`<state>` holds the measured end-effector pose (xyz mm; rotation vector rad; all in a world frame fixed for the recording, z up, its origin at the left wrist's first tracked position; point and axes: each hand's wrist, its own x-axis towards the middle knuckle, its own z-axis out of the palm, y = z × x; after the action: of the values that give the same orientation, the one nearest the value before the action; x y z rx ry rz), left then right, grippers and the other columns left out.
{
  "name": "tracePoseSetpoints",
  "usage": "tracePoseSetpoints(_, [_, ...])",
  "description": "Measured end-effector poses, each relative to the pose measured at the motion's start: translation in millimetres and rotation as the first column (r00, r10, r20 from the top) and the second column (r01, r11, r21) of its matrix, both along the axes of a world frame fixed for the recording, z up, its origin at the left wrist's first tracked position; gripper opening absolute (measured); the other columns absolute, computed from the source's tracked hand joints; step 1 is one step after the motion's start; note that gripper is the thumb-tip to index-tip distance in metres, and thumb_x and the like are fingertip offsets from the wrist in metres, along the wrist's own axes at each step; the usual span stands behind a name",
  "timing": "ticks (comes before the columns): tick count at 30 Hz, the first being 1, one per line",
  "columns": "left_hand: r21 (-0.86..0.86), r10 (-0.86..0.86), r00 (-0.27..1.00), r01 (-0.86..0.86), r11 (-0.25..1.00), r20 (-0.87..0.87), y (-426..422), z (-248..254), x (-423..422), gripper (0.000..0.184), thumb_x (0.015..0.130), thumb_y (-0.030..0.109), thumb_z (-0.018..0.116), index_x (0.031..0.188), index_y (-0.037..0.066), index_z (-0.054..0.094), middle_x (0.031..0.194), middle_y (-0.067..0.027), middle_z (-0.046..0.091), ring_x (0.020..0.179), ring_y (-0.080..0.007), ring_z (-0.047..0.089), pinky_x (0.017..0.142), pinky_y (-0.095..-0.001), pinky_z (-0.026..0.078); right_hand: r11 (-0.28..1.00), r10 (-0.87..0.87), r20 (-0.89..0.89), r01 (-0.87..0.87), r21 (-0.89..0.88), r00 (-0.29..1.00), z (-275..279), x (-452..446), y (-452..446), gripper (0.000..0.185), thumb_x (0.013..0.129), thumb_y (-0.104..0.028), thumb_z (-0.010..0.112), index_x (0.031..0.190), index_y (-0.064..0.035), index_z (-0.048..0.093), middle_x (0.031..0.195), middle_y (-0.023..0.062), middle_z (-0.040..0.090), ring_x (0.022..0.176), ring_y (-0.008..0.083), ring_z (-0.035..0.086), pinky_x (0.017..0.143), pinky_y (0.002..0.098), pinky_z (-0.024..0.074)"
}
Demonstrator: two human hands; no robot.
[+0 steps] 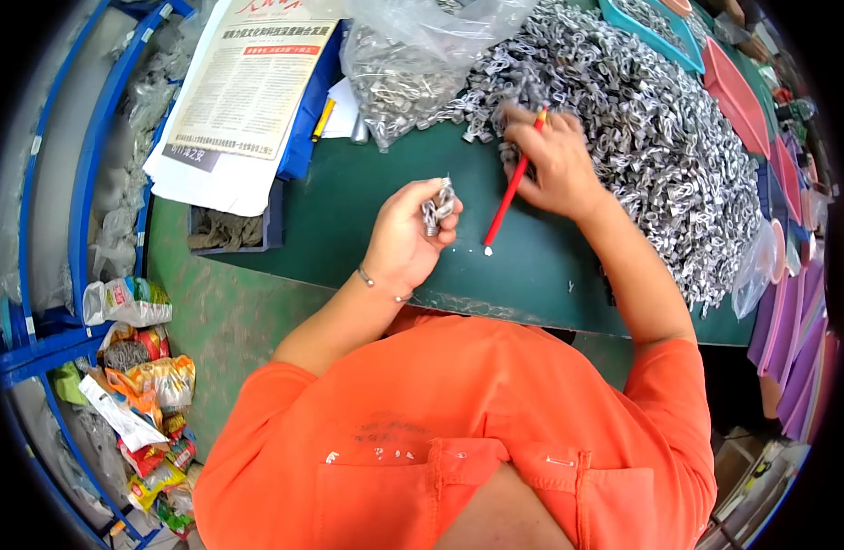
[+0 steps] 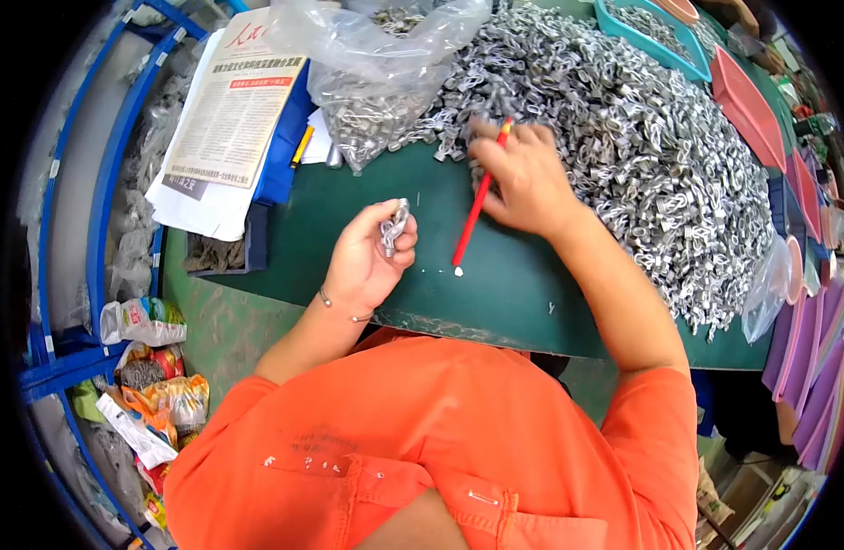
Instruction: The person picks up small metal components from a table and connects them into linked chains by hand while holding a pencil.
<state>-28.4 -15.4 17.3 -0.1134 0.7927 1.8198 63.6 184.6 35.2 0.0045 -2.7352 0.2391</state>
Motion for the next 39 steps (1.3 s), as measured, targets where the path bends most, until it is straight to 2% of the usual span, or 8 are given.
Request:
tracePoseSetpoints(6, [-0.14,-0.002,1.0,0.004,0.99,0.012,9.0,4.4,0.9,0.011,0.083,0.017,0.052,0.086,0.007,0.052,0.071,-0.0049,0.057,0.06,-0.0117,0.052,0.045,-0.0222,0.039,0.964,-0.202,-0.143,0.171,-0.204,0.969,-34.9,24.4,-22.6,0.039,0.064,-0.023,0.069,0.097,-0.0102,0.052,0.115,0.0064,0.054,0.107,0.0317,0.047,0.086,0.0456,0.0335])
tracePoseSetpoints(9, [-0.153,-0.03,0.883,-0.048,0.987,-0.468,20.8,-3.9,0.4,0.012,0.078,0.002,0.06,0.086,0.006,0.053,0.064,0.0022,0.047,0.049,-0.0035,0.039,0.037,-0.0177,0.026,0.961,-0.185,-0.007,0.18,-0.211,0.983,-35.6,28.3,-43.3,0.041,0.064,-0.028,0.07,0.099,-0.0135,0.053,0.12,0.0041,0.051,0.115,0.0393,0.038,0.088,0.0529,0.0311])
tracePoseSetpoints(13, [-0.109,-0.155,-0.157,-0.264,0.958,-0.975,49.4,-14.8,-31.5,0.023,0.07,-0.002,0.059,0.094,0.001,0.058,0.093,-0.0125,0.058,0.088,-0.0277,0.056,0.081,-0.032,0.042,0.913,0.025,0.013,-0.018,-0.408,1.0,-33.2,45.0,-47.8,0.038,0.066,-0.028,0.07,0.098,-0.0132,0.055,0.098,0.0034,0.061,0.111,0.0374,0.043,0.087,0.0486,0.0338])
tracePoseSetpoints(21, [-0.23,-0.267,-0.415,-0.138,0.963,-0.87,67.4,-26.1,-24.2,0.023,0.074,-0.006,0.05,0.095,0.002,0.054,0.086,-0.0148,0.056,0.079,-0.0329,0.056,0.07,-0.0365,0.045,0.882,-0.443,-0.176,0.392,-0.262,0.879,-30.2,47.2,-8.6,0.013,0.067,0.0,0.057,0.071,-0.005,0.046,0.069,0.0131,0.053,0.068,0.033,0.05,0.059,0.0418,0.0405])
tracePoseSetpoints(28, [-0.229,-0.244,-0.179,-0.1,0.968,-0.953,48.0,-4.9,-9.7,0.019,0.074,0.002,0.06,0.092,0.001,0.058,0.081,-0.0089,0.058,0.071,-0.0181,0.058,0.066,-0.0263,0.046,0.82,-0.456,-0.177,0.335,-0.463,0.872,-27.5,52.9,-12.3,0.015,0.067,0.004,0.057,0.074,-0.0039,0.046,0.069,0.0117,0.055,0.066,0.0319,0.055,0.058,0.0366,0.0447])
tracePoseSetpoints(32, [-0.351,-0.448,0.463,0.285,0.892,-0.765,32.5,14.9,4.9,0.022,0.079,0.011,0.062,0.098,-0.001,0.059,0.076,-0.0022,0.061,0.066,-0.0055,0.053,0.058,-0.0194,0.044,0.734,-0.272,-0.287,0.005,-0.68,0.918,-9.1,65.3,-44.3,0.021,0.069,0.007,0.063,0.071,-0.0034,0.045,0.076,0.0116,0.058,0.068,0.023,0.059,0.06,0.0292,0.0467])
tracePoseSetpoints(36, [-0.287,-0.401,0.392,0.319,0.903,-0.828,23.2,10.2,15.0,0.018,0.075,0.01,0.067,0.089,-0.001,0.061,0.078,-0.0021,0.062,0.066,-0.0057,0.054,0.058,-0.0202,0.045,0.726,-0.234,-0.33,-0.061,-0.685,0.915,-11.7,75.3,-59.7,0.022,0.067,0.006,0.066,0.071,-0.0035,0.046,0.079,0.0124,0.059,0.069,0.0194,0.059,0.061,0.026,0.0468])
tracePoseSetpoints(39, [-0.246,-0.354,0.481,0.274,0.93,-0.802,18.7,8.0,21.0,0.017,0.073,0.006,0.068,0.086,-0.001,0.06,0.078,-0.0036,0.062,0.067,-0.0066,0.055,0.057,-0.021,0.045,0.308,-0.296,-0.232,-0.137,-0.941,0.926,-15.6,83.3,-66.8,0.017,0.073,0.003,0.063,0.08,-0.0014,0.049,0.093,0.0134,0.058,0.073,0.0132,0.058,0.062,0.0238,0.0477])
